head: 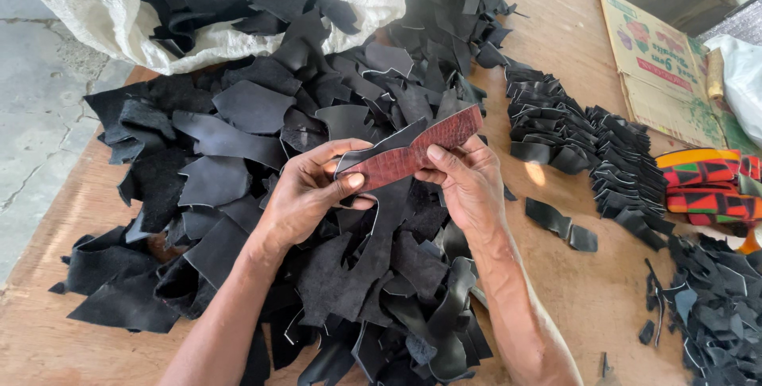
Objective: The person uses shears to cut a small black leather piece on a wooden workbench, then sets the shears down and sorts through a pile of leather scraps. They pick up a reddish-brown textured leather piece and compare it with black scraps, handling them one at a time.
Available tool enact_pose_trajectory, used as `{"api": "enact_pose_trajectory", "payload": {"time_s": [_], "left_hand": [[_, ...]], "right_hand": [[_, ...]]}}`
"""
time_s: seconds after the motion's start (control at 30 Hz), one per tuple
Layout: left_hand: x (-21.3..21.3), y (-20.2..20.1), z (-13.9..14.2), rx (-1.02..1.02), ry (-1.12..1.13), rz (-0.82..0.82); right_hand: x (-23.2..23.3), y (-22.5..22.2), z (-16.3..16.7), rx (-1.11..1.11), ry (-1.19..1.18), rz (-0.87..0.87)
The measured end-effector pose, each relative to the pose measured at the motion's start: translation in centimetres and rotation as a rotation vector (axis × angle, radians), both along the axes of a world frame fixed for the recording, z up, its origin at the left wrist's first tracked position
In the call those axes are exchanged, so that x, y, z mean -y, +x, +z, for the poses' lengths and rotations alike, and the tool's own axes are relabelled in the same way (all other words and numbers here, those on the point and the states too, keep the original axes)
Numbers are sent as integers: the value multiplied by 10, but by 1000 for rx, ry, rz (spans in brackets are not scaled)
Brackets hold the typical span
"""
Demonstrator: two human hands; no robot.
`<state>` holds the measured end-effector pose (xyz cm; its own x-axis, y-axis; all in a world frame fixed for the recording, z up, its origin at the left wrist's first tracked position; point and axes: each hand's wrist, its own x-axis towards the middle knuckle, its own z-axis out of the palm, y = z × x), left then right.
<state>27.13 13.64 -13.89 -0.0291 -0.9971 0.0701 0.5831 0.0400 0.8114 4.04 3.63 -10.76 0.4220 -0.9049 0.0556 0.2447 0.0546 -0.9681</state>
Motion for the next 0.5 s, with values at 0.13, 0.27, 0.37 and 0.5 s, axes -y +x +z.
{"api": "enact_pose_trajectory", "payload": {"time_s": [0.13,0.27,0.37,0.5], "left_hand": [[0,0,0,15,-15,1],[-1,0,1,27,-6,4],[0,0,1,25,-11,-2],[0,0,1,17,-21,-1]], "right_hand": [[0,0,-3,7,-7,12],[1,0,-7,-14,-4,24],[2,2,-7,-17,13,36],[3,4,-2,43,153,113]]}}
